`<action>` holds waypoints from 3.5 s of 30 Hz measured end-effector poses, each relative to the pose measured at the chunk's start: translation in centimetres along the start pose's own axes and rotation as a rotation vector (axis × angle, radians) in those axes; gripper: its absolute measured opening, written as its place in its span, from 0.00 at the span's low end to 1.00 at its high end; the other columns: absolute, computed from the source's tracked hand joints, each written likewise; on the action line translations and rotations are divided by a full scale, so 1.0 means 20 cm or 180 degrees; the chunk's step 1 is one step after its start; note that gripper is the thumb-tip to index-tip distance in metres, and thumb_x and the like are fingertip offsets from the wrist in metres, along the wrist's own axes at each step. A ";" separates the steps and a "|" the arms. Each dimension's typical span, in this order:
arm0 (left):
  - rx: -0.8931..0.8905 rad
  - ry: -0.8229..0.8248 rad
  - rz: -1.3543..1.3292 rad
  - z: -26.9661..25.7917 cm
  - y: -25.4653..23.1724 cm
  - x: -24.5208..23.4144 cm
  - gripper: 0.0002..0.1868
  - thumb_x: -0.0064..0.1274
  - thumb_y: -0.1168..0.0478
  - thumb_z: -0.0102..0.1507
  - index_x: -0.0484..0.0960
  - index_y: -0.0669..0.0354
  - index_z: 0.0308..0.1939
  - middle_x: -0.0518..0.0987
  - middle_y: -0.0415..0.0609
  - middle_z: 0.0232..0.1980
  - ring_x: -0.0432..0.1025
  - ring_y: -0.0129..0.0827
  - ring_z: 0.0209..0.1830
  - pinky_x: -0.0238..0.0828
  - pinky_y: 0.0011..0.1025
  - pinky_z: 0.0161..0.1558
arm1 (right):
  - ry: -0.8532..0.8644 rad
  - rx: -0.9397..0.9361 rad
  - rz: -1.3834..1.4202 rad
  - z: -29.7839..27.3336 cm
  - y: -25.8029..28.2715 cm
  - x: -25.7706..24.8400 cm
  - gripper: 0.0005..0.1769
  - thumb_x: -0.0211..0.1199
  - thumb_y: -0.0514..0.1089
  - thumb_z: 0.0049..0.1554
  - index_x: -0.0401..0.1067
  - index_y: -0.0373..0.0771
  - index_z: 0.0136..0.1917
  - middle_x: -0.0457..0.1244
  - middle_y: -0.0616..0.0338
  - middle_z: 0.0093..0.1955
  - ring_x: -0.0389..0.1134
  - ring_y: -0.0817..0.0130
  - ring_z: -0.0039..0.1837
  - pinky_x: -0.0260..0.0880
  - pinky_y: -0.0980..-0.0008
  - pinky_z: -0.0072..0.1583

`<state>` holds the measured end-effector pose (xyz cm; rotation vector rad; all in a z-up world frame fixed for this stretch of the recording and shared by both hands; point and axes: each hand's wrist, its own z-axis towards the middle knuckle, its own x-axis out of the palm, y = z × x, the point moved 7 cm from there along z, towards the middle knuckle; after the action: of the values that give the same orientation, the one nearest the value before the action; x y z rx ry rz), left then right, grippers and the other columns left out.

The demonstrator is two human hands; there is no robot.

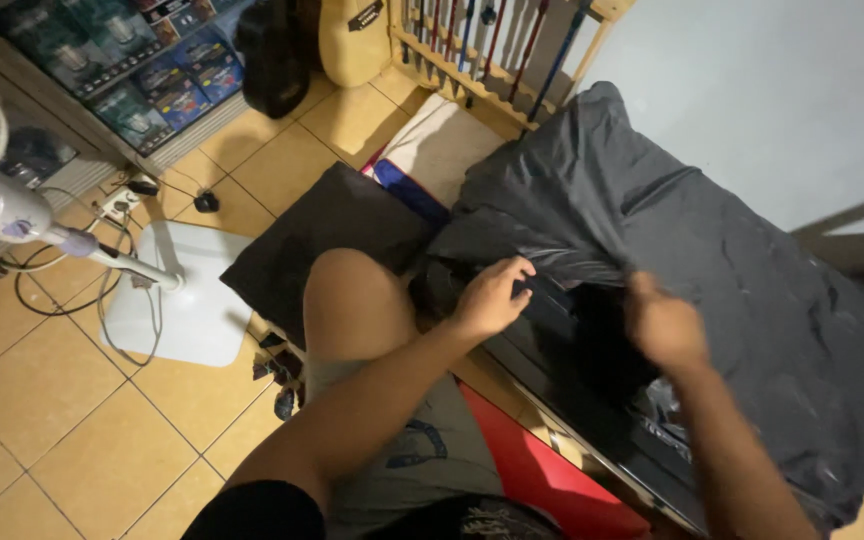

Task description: The person unfolds a large black garment bag on top of a plastic container lid by hand, spreading it out and smoothing it.

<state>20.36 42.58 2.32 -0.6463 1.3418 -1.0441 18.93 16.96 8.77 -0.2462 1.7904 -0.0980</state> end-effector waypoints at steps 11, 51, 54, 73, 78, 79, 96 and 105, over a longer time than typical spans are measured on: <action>0.0078 -0.0501 0.1207 0.02 -0.21 -0.18 0.13 0.61 0.60 0.60 0.82 0.45 0.48 0.83 0.45 0.45 0.76 0.46 0.52 0.51 0.74 0.66 | -0.0309 0.0756 0.0905 -0.47 -0.71 0.11 0.11 0.45 0.50 0.69 0.57 0.40 0.54 0.68 0.32 0.41 0.64 0.18 0.43 0.57 0.36 0.43; 0.1208 0.0431 0.3682 0.79 -0.16 0.31 0.15 0.45 0.55 0.75 0.86 0.43 0.59 0.82 0.59 0.46 0.78 0.55 0.50 0.68 0.50 0.48 | -0.1273 0.2508 0.0632 -1.28 -1.15 0.60 0.20 0.60 0.49 0.59 0.68 0.56 0.65 0.61 0.58 0.58 0.67 0.53 0.61 0.68 0.50 0.61; 0.2425 0.0192 0.3015 0.27 -0.95 0.51 0.22 0.65 0.59 0.58 0.84 0.39 0.57 0.78 0.63 0.47 0.77 0.59 0.49 0.69 0.55 0.52 | -0.1666 0.2183 0.0003 -1.26 -1.06 0.57 0.21 0.63 0.49 0.53 0.71 0.58 0.61 0.60 0.62 0.56 0.64 0.59 0.64 0.60 0.49 0.67; 0.0912 0.1639 0.0214 -0.28 -1.11 1.54 0.15 0.62 0.47 0.61 0.88 0.50 0.43 0.86 0.47 0.36 0.82 0.44 0.43 0.81 0.40 0.43 | -0.2491 0.0833 0.1115 -1.26 -0.84 0.33 0.08 0.59 0.49 0.64 0.69 0.44 0.51 0.60 0.62 0.43 0.69 0.58 0.48 0.63 0.61 0.47; 0.0838 0.1947 0.0278 -0.23 -1.13 1.35 0.10 0.58 0.49 0.63 0.88 0.46 0.38 0.85 0.45 0.31 0.81 0.44 0.42 0.79 0.38 0.44 | -0.2469 0.0689 0.1195 -1.27 -0.81 0.24 0.17 0.61 0.57 0.62 0.71 0.42 0.52 0.59 0.59 0.42 0.68 0.55 0.47 0.63 0.59 0.47; 0.0918 0.1964 0.0181 -0.22 -1.13 1.30 0.09 0.58 0.51 0.63 0.88 0.48 0.36 0.84 0.47 0.30 0.81 0.45 0.41 0.78 0.39 0.44 | -0.2478 0.0637 0.1147 -1.27 -0.80 0.22 0.17 0.61 0.58 0.61 0.72 0.43 0.51 0.59 0.60 0.40 0.68 0.56 0.45 0.63 0.60 0.47; -0.0382 0.1250 -0.0270 0.05 -0.57 0.38 0.09 0.58 0.59 0.64 0.87 0.61 0.38 0.85 0.59 0.34 0.82 0.40 0.36 0.82 0.31 0.38 | -0.0752 0.2527 0.0786 -1.08 -0.94 0.57 0.16 0.54 0.55 0.58 0.69 0.47 0.55 0.61 0.53 0.58 0.63 0.48 0.65 0.63 0.43 0.61; 0.0205 0.1172 -0.0476 -0.02 -0.69 0.34 0.09 0.59 0.59 0.64 0.86 0.61 0.39 0.85 0.54 0.32 0.83 0.38 0.32 0.81 0.33 0.34 | -0.0817 0.0186 0.1254 -0.63 -0.02 -0.01 0.50 0.67 0.60 0.51 0.52 0.44 0.80 0.60 0.48 0.71 0.61 0.51 0.73 0.55 0.42 0.70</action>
<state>16.24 30.78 11.15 -0.5279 1.5862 -1.3703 6.90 15.72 12.01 0.1336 1.5468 0.1558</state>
